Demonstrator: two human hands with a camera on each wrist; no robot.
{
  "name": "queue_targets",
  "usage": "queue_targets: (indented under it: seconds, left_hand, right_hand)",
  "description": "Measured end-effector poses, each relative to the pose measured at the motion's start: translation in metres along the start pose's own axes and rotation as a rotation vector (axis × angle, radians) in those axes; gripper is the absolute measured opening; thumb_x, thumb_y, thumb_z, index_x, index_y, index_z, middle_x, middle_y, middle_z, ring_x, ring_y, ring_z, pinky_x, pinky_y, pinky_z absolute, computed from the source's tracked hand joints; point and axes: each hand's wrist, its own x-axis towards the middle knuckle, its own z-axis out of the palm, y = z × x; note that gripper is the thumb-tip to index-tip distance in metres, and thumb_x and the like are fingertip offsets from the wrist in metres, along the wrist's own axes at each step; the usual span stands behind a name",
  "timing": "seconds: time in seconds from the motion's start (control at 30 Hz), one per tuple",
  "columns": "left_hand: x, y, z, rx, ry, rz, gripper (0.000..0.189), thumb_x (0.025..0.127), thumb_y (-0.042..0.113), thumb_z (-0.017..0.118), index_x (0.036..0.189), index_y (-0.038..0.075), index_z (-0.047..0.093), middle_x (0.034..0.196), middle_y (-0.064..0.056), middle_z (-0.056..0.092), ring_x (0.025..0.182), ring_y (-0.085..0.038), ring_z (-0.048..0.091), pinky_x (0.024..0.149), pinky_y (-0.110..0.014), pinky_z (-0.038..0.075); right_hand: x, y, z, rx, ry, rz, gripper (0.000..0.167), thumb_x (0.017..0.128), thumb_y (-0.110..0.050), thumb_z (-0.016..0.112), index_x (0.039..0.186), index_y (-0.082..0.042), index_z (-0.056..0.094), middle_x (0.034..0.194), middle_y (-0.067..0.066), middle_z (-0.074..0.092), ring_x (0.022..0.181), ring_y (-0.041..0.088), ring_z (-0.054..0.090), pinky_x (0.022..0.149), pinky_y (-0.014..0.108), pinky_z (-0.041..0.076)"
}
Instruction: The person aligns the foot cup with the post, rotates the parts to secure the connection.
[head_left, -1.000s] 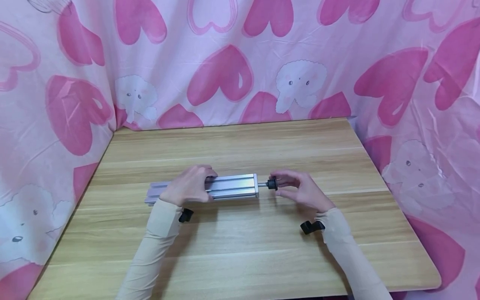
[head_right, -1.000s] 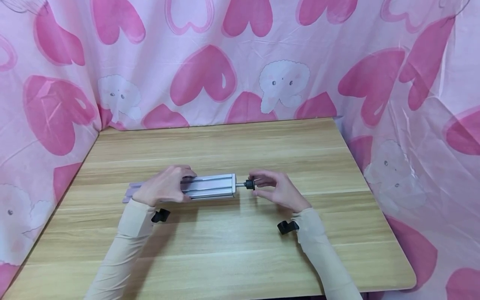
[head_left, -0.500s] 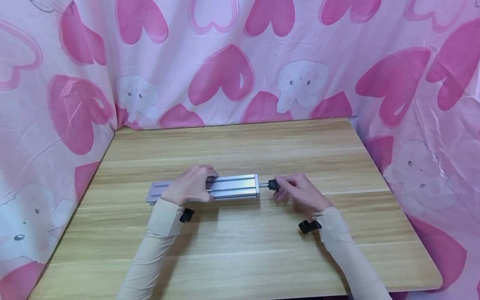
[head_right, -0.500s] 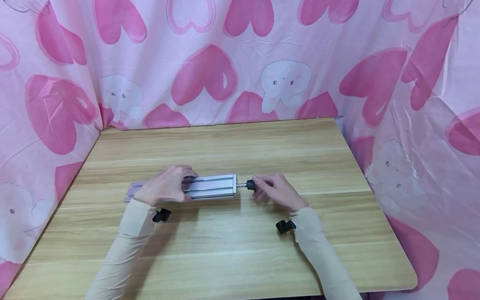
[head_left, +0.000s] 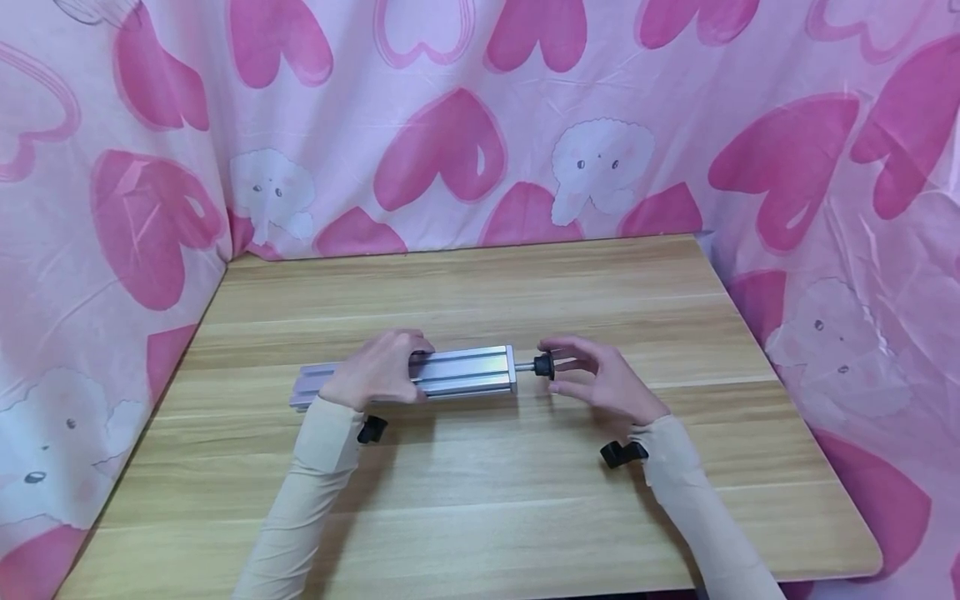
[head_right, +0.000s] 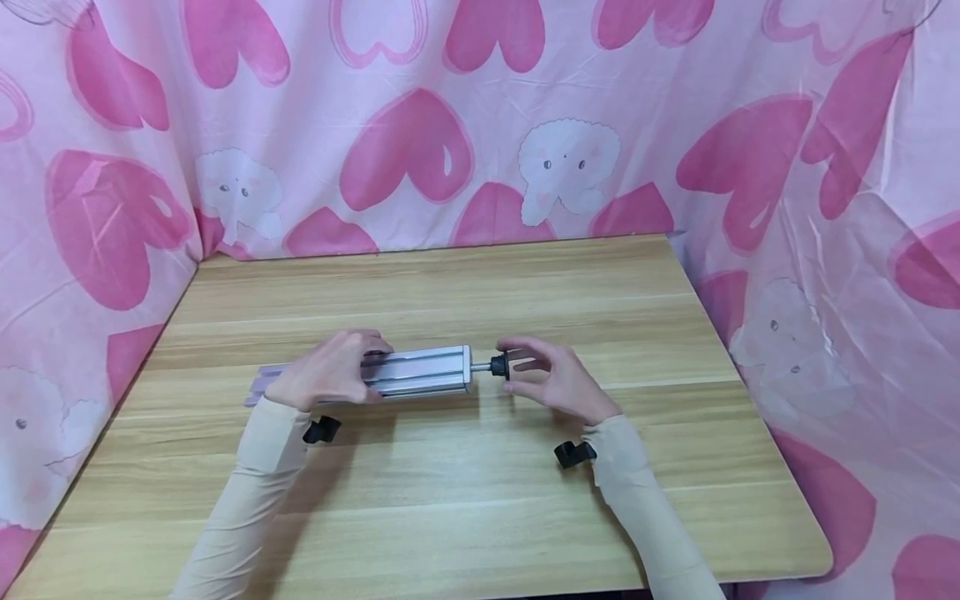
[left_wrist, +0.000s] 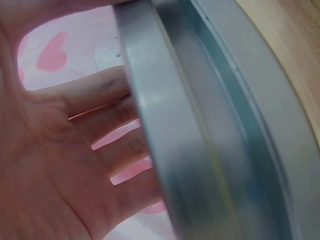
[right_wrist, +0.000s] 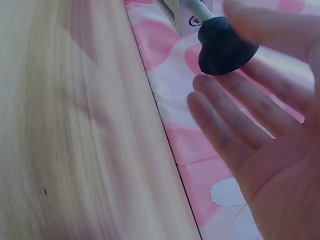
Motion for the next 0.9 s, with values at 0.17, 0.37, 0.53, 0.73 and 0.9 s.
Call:
queue_targets:
  seconds: [0.17,0.37,0.53,0.73,0.9]
  left_hand:
    - [-0.0009,-0.0007,-0.0015,0.002,0.004,0.003,0.052,0.059,0.022,0.079,0.106,0.0,0.073,0.098,-0.007,0.071,0.082,-0.015,0.06,0.078,-0.034,0.053]
    - [-0.0018,0.0005,-0.003,-0.008,0.004,0.0,0.054,0.059,0.022,0.079,0.107,-0.001,0.073,0.1,-0.008,0.072,0.083,-0.016,0.061,0.079,-0.035,0.054]
    - [-0.0019,0.0006,-0.0023,-0.004,0.008,0.005,0.056,0.059,0.021,0.08,0.11,-0.002,0.073,0.103,-0.01,0.073,0.085,-0.016,0.062,0.08,-0.036,0.055]
    - [-0.0016,0.0015,-0.0021,-0.007,0.006,0.008,0.056,0.06,0.021,0.08,0.11,-0.001,0.073,0.104,-0.01,0.073,0.084,-0.016,0.061,0.08,-0.035,0.055]
    - [-0.0019,0.0008,-0.0022,-0.018,0.006,0.011,0.052,0.06,0.02,0.08,0.107,-0.001,0.073,0.099,-0.007,0.072,0.082,-0.015,0.06,0.077,-0.033,0.054]
  right_hand:
    - [0.0013,-0.0013,0.0015,-0.002,0.01,-0.016,0.054,0.085,-0.001,0.077,0.136,-0.013,0.062,0.134,0.015,0.065,0.115,0.026,0.067,0.103,0.041,0.05]
    - [0.001,-0.0038,0.0021,-0.017,0.025,0.065,0.045,0.092,-0.019,0.073,0.135,-0.01,0.063,0.121,0.004,0.072,0.104,0.017,0.071,0.091,0.028,0.056]
    - [0.0042,-0.0007,0.0027,0.003,0.014,0.1,0.036,0.1,-0.03,0.061,0.128,-0.007,0.067,0.109,0.008,0.076,0.095,0.021,0.075,0.085,0.029,0.058]
    - [0.0076,-0.0008,0.0051,0.028,-0.012,0.121,0.036,0.106,-0.033,0.05,0.104,-0.004,0.071,0.092,0.011,0.077,0.08,0.028,0.075,0.075,0.037,0.061]
    - [0.0083,-0.0022,0.0057,-0.046,-0.006,0.125,0.039,0.107,-0.034,0.045,0.103,-0.006,0.072,0.096,0.01,0.077,0.082,0.026,0.074,0.077,0.034,0.059]
